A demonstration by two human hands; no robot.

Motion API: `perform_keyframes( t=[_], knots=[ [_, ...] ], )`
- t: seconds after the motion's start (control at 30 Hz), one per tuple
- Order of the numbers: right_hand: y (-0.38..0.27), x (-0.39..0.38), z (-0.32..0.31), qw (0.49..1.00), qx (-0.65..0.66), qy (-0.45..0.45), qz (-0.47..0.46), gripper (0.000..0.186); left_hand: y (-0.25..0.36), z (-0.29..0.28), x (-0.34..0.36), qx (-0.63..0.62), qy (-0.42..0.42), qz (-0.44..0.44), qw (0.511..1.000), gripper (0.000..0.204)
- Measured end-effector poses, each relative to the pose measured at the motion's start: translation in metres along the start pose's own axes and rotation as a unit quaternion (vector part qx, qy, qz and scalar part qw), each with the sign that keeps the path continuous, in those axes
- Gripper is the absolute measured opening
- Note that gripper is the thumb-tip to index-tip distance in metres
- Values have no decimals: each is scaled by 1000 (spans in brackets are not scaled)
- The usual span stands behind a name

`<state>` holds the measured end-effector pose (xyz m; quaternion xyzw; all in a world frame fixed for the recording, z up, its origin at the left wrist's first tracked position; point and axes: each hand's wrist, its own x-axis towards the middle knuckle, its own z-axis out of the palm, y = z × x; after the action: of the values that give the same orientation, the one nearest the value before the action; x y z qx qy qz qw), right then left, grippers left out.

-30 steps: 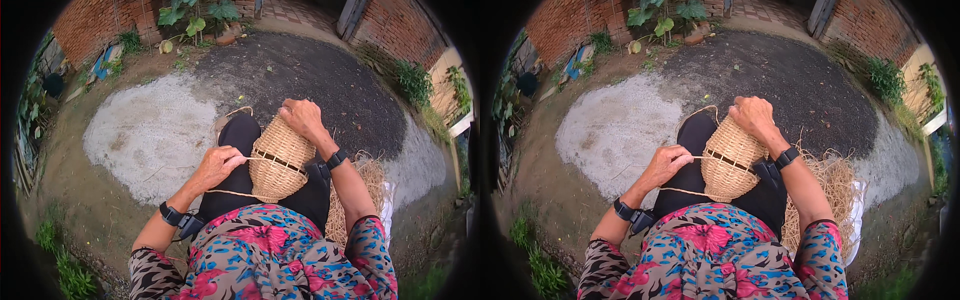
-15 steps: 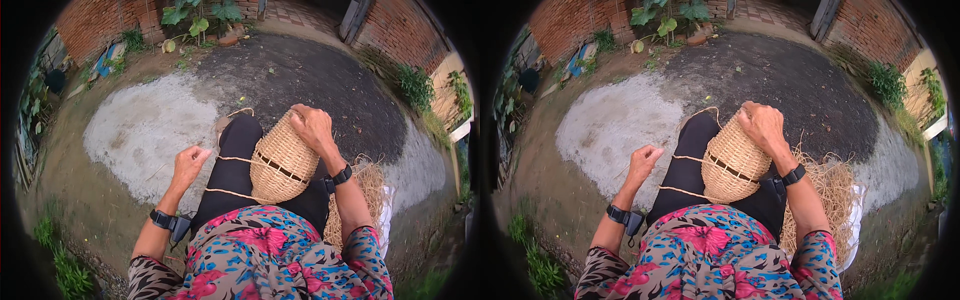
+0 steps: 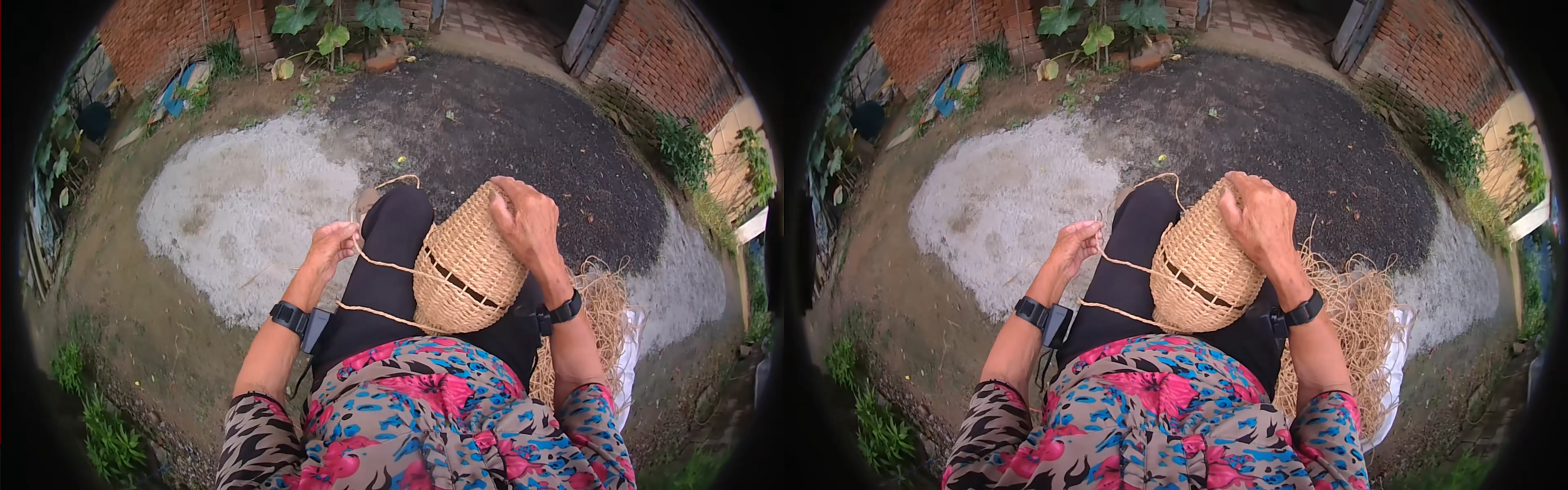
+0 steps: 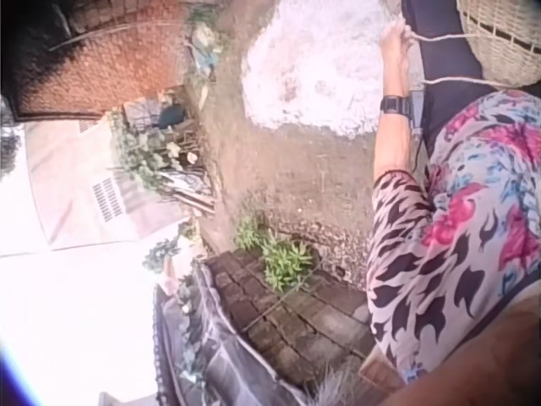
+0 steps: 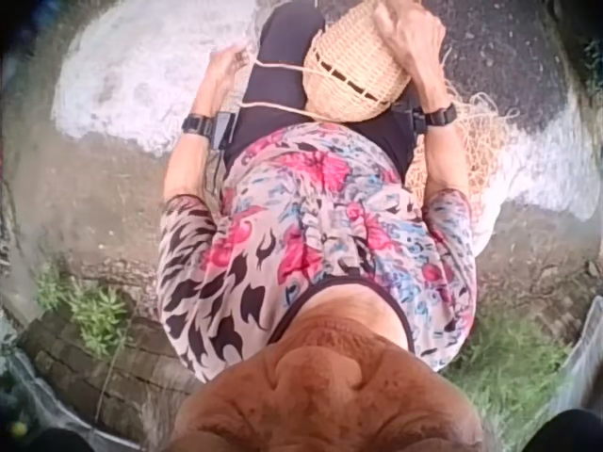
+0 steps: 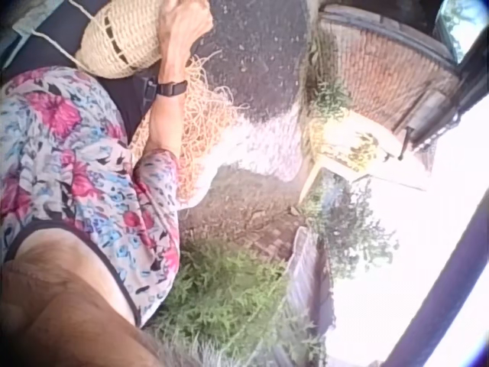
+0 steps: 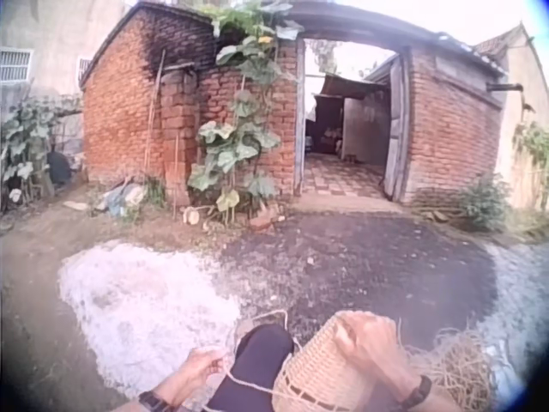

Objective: Weaving a small basket using natural fiber twine.

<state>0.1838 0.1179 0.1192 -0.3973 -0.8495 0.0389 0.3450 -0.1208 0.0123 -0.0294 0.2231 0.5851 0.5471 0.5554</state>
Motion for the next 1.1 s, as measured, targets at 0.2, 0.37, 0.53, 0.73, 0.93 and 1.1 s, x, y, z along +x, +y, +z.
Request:
perform_keyframes(
  t=[0.2, 0.37, 0.53, 0.73, 0.93, 1.1],
  knots=[
    [2, -3, -3, 1000, -17, -13, 14, 29, 54, 72, -80, -13, -181, 78, 980, 29],
    [-2, -2, 0, 1000, -24, 0, 2, 27, 26, 104, -99, 65, -163, 70, 982, 21],
    [-4, -1, -2, 999, -34, 21, -29, 18, 26, 112, -96, 36, -170, 52, 983, 14],
    [-8, 2, -8, 998, -49, -36, 10, 26, 37, 110, -88, 26, -154, -66, 986, 17],
    [-12, 4, -11, 997, -67, -3, -35, 22, 52, 114, -86, 100, -153, -120, 976, 18],
    [-36, -4, -31, 991, -109, 40, -73, 25, 45, 129, -108, 173, -116, -7, 978, 7]
  ],
)
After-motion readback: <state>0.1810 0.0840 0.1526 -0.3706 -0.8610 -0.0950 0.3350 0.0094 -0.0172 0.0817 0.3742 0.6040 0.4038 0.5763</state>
